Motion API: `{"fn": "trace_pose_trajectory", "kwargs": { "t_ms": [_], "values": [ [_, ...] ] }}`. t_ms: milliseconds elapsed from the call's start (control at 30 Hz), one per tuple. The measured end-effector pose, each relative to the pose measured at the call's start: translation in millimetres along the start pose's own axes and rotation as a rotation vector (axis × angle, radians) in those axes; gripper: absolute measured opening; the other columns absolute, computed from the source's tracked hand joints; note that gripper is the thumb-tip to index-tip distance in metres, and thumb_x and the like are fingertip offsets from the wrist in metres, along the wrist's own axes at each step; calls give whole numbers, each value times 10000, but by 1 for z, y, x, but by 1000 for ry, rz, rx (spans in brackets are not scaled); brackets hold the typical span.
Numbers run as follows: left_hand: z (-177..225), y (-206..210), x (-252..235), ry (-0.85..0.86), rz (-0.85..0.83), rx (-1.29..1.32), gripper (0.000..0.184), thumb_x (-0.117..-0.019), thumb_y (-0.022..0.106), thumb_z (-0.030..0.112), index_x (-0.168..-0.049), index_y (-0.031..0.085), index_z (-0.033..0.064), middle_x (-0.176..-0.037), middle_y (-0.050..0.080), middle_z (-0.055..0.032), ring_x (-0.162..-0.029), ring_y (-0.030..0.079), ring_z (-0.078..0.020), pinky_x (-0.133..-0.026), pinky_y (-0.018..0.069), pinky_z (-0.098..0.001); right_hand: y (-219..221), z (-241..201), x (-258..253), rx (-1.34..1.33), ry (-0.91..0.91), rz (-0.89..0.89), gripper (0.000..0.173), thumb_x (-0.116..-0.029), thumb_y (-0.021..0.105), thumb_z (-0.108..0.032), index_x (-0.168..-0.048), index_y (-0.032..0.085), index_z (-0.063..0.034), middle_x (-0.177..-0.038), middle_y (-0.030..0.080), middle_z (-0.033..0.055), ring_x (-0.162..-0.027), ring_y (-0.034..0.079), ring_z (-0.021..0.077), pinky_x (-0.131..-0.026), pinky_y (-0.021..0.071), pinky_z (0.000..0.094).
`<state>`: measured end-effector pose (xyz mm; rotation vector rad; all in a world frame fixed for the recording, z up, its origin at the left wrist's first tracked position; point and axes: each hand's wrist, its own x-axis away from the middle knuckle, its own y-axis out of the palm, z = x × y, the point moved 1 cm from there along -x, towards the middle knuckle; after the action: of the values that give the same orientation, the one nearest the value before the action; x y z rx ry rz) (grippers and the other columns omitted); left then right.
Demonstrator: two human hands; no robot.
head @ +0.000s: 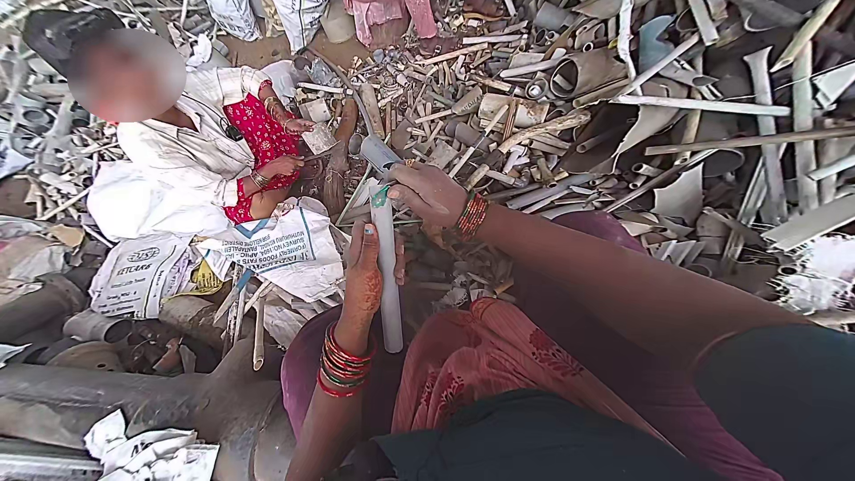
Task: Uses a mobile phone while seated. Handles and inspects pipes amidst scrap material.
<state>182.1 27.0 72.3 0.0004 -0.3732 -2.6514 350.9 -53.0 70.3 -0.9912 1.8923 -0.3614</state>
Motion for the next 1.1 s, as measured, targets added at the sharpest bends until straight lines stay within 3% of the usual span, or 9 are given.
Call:
{"fn": "trace_pose_trajectory", "kwargs": {
  "t_ms": [300, 467, 667, 833, 1100],
  "values": [
    [0, 0, 0, -5, -11, 8, 321, -1103, 142, 226, -1143, 445, 127, -688, 587, 20, -462, 540, -44, -447, 500, -170, -1, 1, 0, 4, 14, -10, 423, -1075, 439, -283, -1029, 666, 72, -908, 666, 225, -828, 688, 374, -705, 556, 474],
    [0, 0, 1, -9, -9, -15, 317, -1102, 140, 226, -1146, 438, 130, -699, 589, 26, -466, 540, -38, -448, 498, -164, -2, 0, 0, 5, 5, -32, 424, -1080, 429, -285, -1005, 658, 64, -856, 650, 209, -767, 671, 364, -658, 540, 468],
    [-3, 1, 2, 14, 3, -48, 307, -1104, 141, 218, -1138, 432, 127, -670, 573, 32, -451, 529, -38, -439, 490, -164, -5, -10, 0, -71, 76, -125, 385, -1084, 417, -199, -1145, 647, 103, -954, 687, 247, -889, 698, 384, -798, 553, 489],
    [-5, 1, 4, -1, 24, -73, 303, -1106, 137, 241, -1140, 421, 142, -648, 559, 39, -439, 516, -35, -431, 483, -164, -5, -13, 2, -95, 125, -153, 364, -1092, 424, -170, -1170, 645, 108, -962, 696, 257, -902, 705, 384, -824, 549, 498],
    [-6, 8, 6, -4, 63, -81, 318, -1113, 137, 247, -1132, 433, 132, -652, 557, 31, -432, 512, -43, -426, 483, -169, -10, -7, 5, -77, 41, -122, 396, -1084, 383, -189, -928, 645, 64, -714, 605, 165, -665, 631, 293, -614, 486, 446]
  ]
}}
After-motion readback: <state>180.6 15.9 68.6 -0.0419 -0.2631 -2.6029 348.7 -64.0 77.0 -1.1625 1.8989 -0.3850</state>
